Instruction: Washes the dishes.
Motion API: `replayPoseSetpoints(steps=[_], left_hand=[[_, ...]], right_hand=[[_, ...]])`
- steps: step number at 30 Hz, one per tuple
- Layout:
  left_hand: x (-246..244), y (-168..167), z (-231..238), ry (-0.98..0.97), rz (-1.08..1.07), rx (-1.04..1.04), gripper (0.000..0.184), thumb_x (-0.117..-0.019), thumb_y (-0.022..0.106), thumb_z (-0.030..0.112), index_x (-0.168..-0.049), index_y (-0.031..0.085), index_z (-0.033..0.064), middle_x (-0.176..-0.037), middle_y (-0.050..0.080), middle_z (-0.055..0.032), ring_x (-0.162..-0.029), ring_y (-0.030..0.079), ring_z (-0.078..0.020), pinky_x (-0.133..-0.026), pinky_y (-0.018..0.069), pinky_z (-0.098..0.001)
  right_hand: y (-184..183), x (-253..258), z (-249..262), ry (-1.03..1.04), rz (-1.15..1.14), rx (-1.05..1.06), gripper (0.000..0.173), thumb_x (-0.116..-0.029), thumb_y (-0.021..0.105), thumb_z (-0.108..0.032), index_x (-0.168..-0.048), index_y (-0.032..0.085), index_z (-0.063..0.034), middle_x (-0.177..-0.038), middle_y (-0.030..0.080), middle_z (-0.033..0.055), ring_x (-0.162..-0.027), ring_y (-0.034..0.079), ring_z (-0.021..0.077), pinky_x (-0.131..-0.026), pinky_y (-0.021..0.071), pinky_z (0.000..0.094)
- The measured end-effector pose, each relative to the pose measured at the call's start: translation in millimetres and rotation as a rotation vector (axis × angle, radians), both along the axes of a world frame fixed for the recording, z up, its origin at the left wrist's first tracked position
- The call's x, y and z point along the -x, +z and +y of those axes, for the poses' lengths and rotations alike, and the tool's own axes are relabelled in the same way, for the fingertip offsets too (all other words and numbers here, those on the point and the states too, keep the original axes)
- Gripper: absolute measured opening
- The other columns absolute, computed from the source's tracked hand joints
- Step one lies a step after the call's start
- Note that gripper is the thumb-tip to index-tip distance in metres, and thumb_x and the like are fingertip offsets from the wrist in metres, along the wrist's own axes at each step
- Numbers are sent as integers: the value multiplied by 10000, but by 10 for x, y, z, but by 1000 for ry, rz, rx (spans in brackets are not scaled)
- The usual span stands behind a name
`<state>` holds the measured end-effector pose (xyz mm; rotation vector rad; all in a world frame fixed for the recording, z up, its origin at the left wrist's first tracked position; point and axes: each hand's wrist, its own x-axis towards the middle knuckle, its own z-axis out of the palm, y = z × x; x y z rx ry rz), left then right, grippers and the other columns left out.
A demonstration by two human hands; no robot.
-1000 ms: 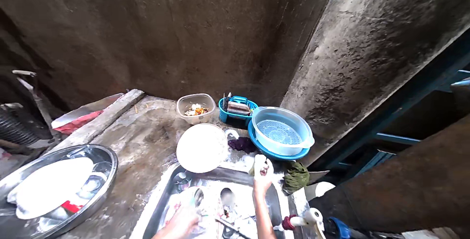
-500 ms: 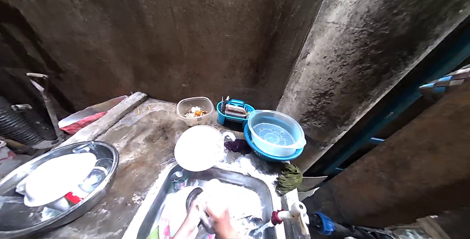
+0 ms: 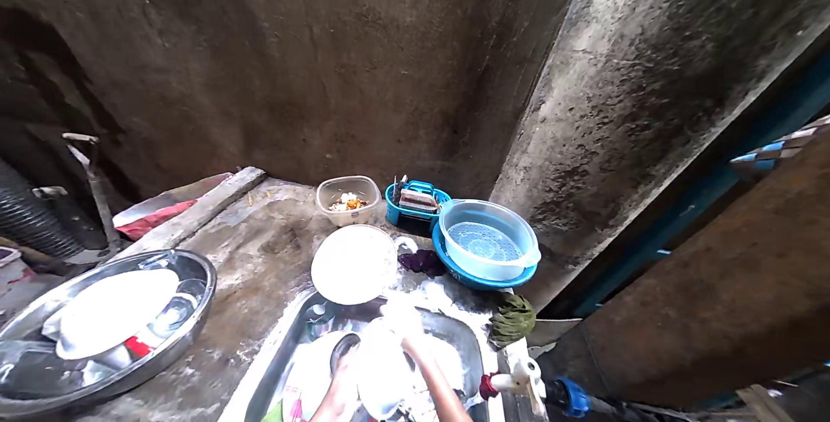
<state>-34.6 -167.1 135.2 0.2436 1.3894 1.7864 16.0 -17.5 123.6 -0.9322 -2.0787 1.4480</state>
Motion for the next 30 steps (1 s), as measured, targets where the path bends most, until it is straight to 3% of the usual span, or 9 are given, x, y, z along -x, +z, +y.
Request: replayPoseSetpoints(steps=[3, 7, 12, 14, 18, 21, 24, 28, 30], left_hand=[[-101, 208, -30, 176, -90, -24, 338, -1113, 225, 112, -1288, 471, -40, -1032, 597, -54, -898, 596, -36, -819, 517, -213], [-92, 279, -26, 218, -203, -19, 428, -1125, 175, 98, -1483, 289, -108, -1435, 440, -241, -1224, 485, -222, -1065, 395, -337], [-39, 62, -32, 114, -113, -55, 386, -1126, 173, 207, -1079, 540, 99, -759, 628, 66, -666, 613, 11, -633, 545, -180], [111, 71, -68, -47, 49, -67, 363, -1114, 184, 153, -1168, 524, 38, -852, 620, 42, -756, 613, 3, -719, 543, -195], [253, 62, -111, -249, 403, 20, 297, -1046, 400, 21, -1209, 585, -144, -1110, 652, -142, -1010, 596, -70, -949, 489, -248], [262, -12, -50, 24, 431, 29, 256, -1036, 431, 16, -1061, 631, -141, -955, 655, -111, -877, 602, -51, -861, 505, -230], [364, -146, 126, 287, 433, 68, 328, -1012, 575, 80, -701, 616, -16, -592, 549, 33, -557, 523, 5, -593, 469, -198], [259, -160, 94, 238, 209, 13, 220, -1040, 385, 12, -1054, 573, -102, -827, 571, -51, -743, 549, -37, -728, 497, -215], [191, -182, 169, 263, 231, -11, 212, -1018, 369, 27, -935, 558, -22, -733, 580, 9, -678, 579, 1, -671, 519, -183]], right_hand=[[-209, -217, -176, -291, 247, 176, 354, -981, 538, 25, -1313, 559, 147, -1238, 654, 267, -1137, 645, 238, -1021, 499, 355], [-473, -439, -1003, -450, 296, -35, 367, -915, 521, 72, -1208, 519, 294, -1136, 619, 406, -1080, 645, 348, -1003, 494, 409], [-528, -235, -1077, -10, 268, -813, 291, -828, 679, -82, -1091, 795, -33, -1129, 739, 233, -1025, 718, 433, -854, 580, 571], [-327, -105, -797, -17, 322, -907, 279, -802, 717, -207, -1018, 812, -59, -1032, 767, 186, -946, 744, 382, -786, 598, 549], [120, 11, -227, -71, 152, -351, 350, -890, 708, -160, -1129, 709, 96, -1112, 728, 218, -1086, 696, 301, -992, 536, 453], [171, -62, -219, -141, 114, -45, 469, -853, 764, -93, -1240, 624, 130, -1178, 680, 248, -1105, 650, 259, -1006, 494, 396], [-70, -97, -590, -172, 364, -489, 512, -691, 814, -221, -1058, 724, 125, -1054, 723, 260, -1023, 703, 318, -941, 546, 449], [-119, -6, -921, 44, 430, -959, 108, -804, 726, -155, -807, 793, -70, -858, 762, 158, -800, 748, 310, -703, 609, 474], [-78, 65, -727, 33, 416, -1010, 88, -775, 717, -128, -757, 764, -56, -777, 743, 140, -721, 737, 294, -628, 598, 452]])
